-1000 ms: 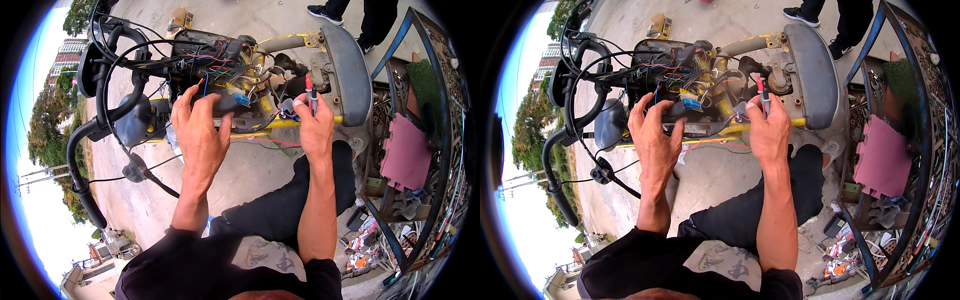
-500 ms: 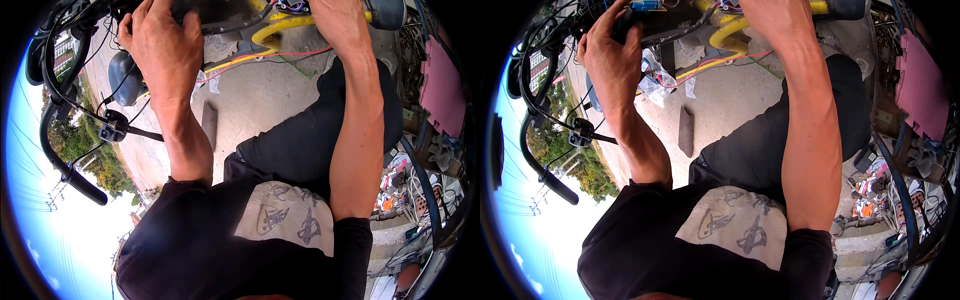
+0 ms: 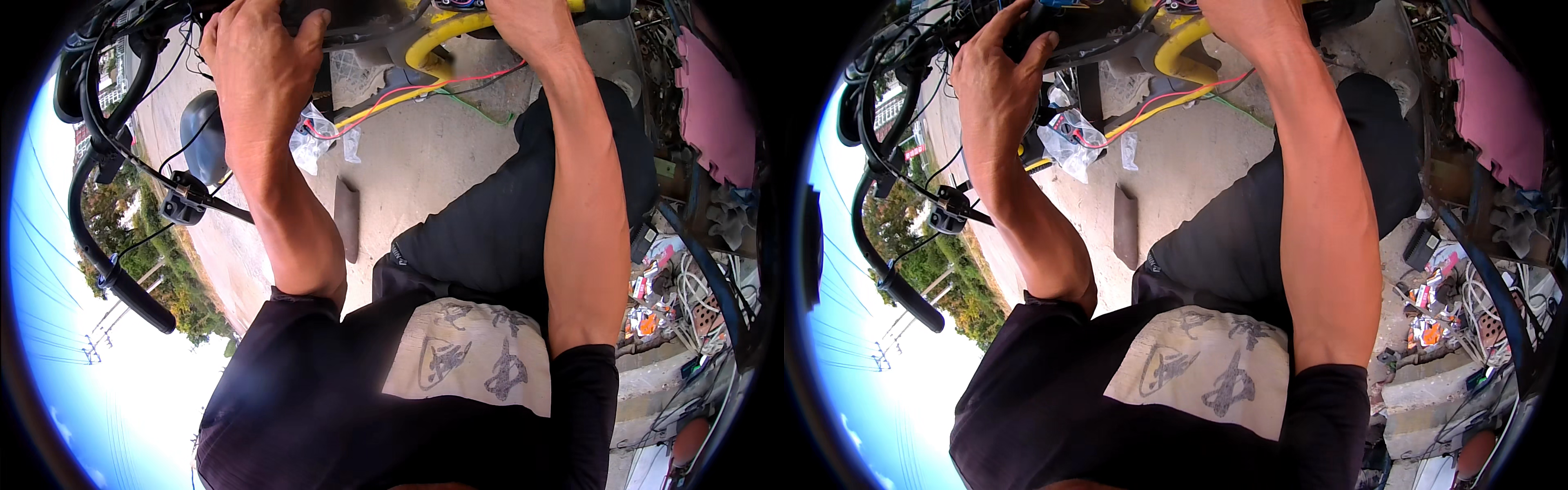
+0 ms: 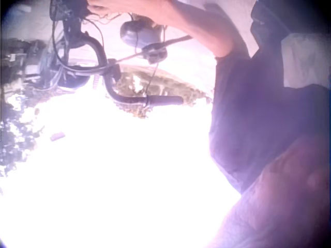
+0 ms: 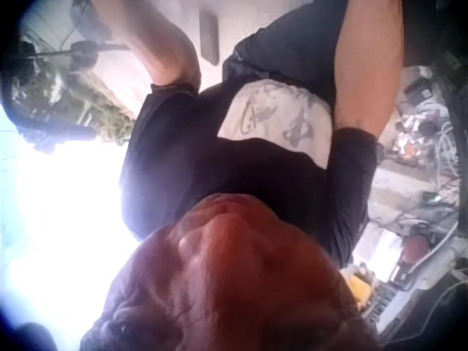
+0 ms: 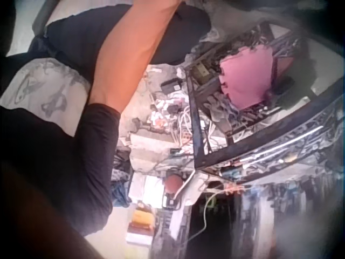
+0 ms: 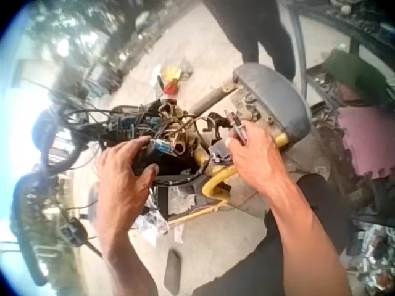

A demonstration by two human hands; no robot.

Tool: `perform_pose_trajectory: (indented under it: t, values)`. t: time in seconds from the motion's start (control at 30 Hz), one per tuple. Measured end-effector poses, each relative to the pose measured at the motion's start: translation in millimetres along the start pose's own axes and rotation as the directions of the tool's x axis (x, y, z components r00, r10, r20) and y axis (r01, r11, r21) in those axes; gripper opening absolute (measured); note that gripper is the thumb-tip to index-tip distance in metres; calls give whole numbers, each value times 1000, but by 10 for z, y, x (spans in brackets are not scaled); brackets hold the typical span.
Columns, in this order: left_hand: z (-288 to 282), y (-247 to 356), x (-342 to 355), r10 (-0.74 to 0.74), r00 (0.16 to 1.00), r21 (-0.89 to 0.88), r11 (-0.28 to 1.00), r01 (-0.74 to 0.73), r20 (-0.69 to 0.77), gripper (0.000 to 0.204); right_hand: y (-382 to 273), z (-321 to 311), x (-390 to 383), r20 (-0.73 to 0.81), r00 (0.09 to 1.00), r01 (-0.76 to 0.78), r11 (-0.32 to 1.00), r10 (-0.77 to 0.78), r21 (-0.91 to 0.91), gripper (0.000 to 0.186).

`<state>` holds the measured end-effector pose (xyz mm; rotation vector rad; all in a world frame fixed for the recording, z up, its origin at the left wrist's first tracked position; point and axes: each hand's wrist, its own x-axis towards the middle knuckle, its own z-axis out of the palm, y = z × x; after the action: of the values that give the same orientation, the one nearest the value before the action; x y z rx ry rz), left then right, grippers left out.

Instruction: The person repairs the electrical wiring of a scooter. They connect and disconnect various wires and connectors, using a multimeter to test the circuit. The person also adjusts the scooter's seat and handlebars during the process.

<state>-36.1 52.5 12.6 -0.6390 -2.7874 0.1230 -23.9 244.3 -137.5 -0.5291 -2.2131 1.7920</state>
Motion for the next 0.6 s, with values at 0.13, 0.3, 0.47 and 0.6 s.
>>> perform_pose_trajectory:
  t: [0.13, 0.3, 0.47, 0.6]
  values:
    - [58, -331, 61, 146, 988, 6, 989, -146, 44, 45, -9, -15, -24, 18, 999, -50, 991, 48, 126, 18]
    - [99, -276, 73, 120, 993, -9, 993, -120, -10, 39, -135, -37, 13, 65, 994, -86, 996, 86, -9, 20]
    - [64, -247, 118, 124, 992, -35, 992, -124, -17, 33, -9, 42, 46, 7, 998, 60, 998, -60, -5, 23]
    - [43, -206, 63, 123, 990, -25, 992, -125, -64, 30, 17, 74, 31, -7, 998, 69, 998, -69, 7, 23]
